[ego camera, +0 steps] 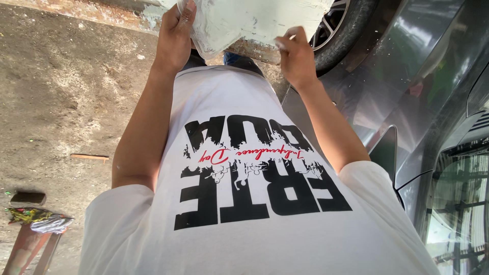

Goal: The person scoops white plaster from a container with a putty knife and spreads it onto a low concrete wall. They repeatedly smooth the surface with the knife, working along the length of the wall.

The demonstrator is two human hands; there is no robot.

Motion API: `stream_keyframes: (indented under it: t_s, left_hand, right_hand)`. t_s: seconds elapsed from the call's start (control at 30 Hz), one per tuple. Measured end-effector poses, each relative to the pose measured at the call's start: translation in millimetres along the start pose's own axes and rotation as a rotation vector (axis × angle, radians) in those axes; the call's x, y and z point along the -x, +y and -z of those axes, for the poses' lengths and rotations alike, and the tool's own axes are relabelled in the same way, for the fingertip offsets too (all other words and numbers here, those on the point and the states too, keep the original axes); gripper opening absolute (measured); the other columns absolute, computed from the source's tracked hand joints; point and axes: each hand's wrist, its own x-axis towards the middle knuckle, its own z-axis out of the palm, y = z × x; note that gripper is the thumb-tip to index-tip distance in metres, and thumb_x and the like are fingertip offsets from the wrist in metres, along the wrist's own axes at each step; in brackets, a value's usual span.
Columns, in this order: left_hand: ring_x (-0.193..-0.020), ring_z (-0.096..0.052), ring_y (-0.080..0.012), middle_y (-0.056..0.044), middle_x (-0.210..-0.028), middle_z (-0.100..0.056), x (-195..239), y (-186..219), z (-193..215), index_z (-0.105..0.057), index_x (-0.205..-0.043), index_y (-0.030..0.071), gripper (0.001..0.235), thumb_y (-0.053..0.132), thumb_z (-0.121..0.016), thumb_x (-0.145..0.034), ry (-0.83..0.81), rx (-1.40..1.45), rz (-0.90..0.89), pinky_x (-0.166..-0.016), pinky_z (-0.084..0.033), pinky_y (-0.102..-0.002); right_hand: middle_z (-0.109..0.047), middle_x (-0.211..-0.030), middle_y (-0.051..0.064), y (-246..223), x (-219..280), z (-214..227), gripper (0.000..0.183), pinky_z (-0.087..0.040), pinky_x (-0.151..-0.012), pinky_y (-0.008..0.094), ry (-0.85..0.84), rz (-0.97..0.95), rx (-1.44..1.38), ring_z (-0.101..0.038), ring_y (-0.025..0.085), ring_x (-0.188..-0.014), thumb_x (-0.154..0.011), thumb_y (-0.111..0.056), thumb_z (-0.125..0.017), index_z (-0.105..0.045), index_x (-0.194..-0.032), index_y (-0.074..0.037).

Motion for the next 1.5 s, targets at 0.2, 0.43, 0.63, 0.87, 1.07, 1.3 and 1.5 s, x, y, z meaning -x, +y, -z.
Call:
stream_keyframes:
  t_s: [0.2,0.43,0.63,0.87,1.07,1.3,1.5]
  left_hand:
    - [-0.070,-0.055,-0.0044,0.000,-0.081,-0.062,0,8,2,-0.061,-0.105,-0.001,0.041,0.035,-0.048,-0.117,-0.011,0.064,0.097,-0.061,-0.049,-0.024]
    - [-0.071,-0.056,-0.0046,0.000,-0.082,-0.063,5,10,4,-0.061,-0.106,-0.001,0.040,0.035,-0.047,-0.117,0.007,0.066,0.085,-0.062,-0.049,-0.024]
    - [-0.071,-0.048,-0.0064,-0.002,-0.080,-0.060,5,3,5,-0.062,-0.102,-0.002,0.045,0.038,-0.047,-0.119,0.016,-0.025,0.046,-0.065,-0.044,-0.028]
    - [-0.074,-0.054,-0.0048,0.000,-0.082,-0.063,4,5,3,-0.063,-0.105,0.000,0.046,0.040,-0.046,-0.117,0.000,0.042,0.063,-0.066,-0.048,-0.026]
    - [-0.071,-0.045,-0.0067,-0.001,-0.076,-0.052,1,6,2,-0.058,-0.096,-0.001,0.049,0.042,-0.049,-0.118,0.030,-0.028,0.105,-0.064,-0.043,-0.027]
    - [-0.074,-0.055,-0.0052,0.000,-0.083,-0.063,6,8,8,-0.063,-0.105,-0.001,0.045,0.041,-0.049,-0.116,0.028,0.077,0.074,-0.065,-0.049,-0.025]
    - [-0.077,-0.061,-0.0060,-0.002,-0.088,-0.066,7,13,9,-0.064,-0.113,-0.002,0.047,0.041,-0.048,-0.116,0.032,0.102,0.068,-0.066,-0.053,-0.024]
  right_hand:
    - [-0.063,-0.105,0.012,21,-48,-1,0.009,-0.057,-0.074,0.037,-0.094,-0.047,0.011,-0.066,0.024,-0.083,-0.104,-0.008,-0.073,-0.077,-0.109,-0.002]
    - [-0.066,-0.108,0.011,47,-61,15,0.012,-0.058,-0.079,0.040,-0.046,0.057,0.072,-0.068,0.026,-0.088,-0.109,-0.012,-0.074,-0.077,-0.116,-0.003]
    - [-0.059,-0.094,0.013,16,-10,-10,0.017,-0.058,-0.057,0.027,-0.255,0.017,0.266,-0.061,0.023,-0.073,-0.110,0.003,-0.062,-0.076,-0.118,-0.003]
    - [-0.060,-0.100,0.006,25,-13,4,0.019,-0.059,-0.067,0.026,0.066,0.063,0.097,-0.061,0.018,-0.081,-0.105,0.002,-0.066,-0.077,-0.116,-0.008]
    - [-0.058,-0.097,0.010,6,4,-6,0.030,-0.060,-0.062,0.028,-0.107,0.009,0.195,-0.059,0.020,-0.075,-0.101,0.008,-0.059,-0.077,-0.123,-0.003]
    - [-0.058,-0.096,0.009,10,-11,-7,0.016,-0.055,-0.062,0.030,0.049,0.049,0.144,-0.058,0.019,-0.074,-0.104,-0.004,-0.068,-0.078,-0.116,-0.004]
    - [-0.056,-0.095,0.006,2,-5,-23,0.020,-0.058,-0.072,0.027,-0.082,0.076,0.150,-0.056,0.016,-0.081,-0.101,-0.002,-0.068,-0.078,-0.117,-0.008]
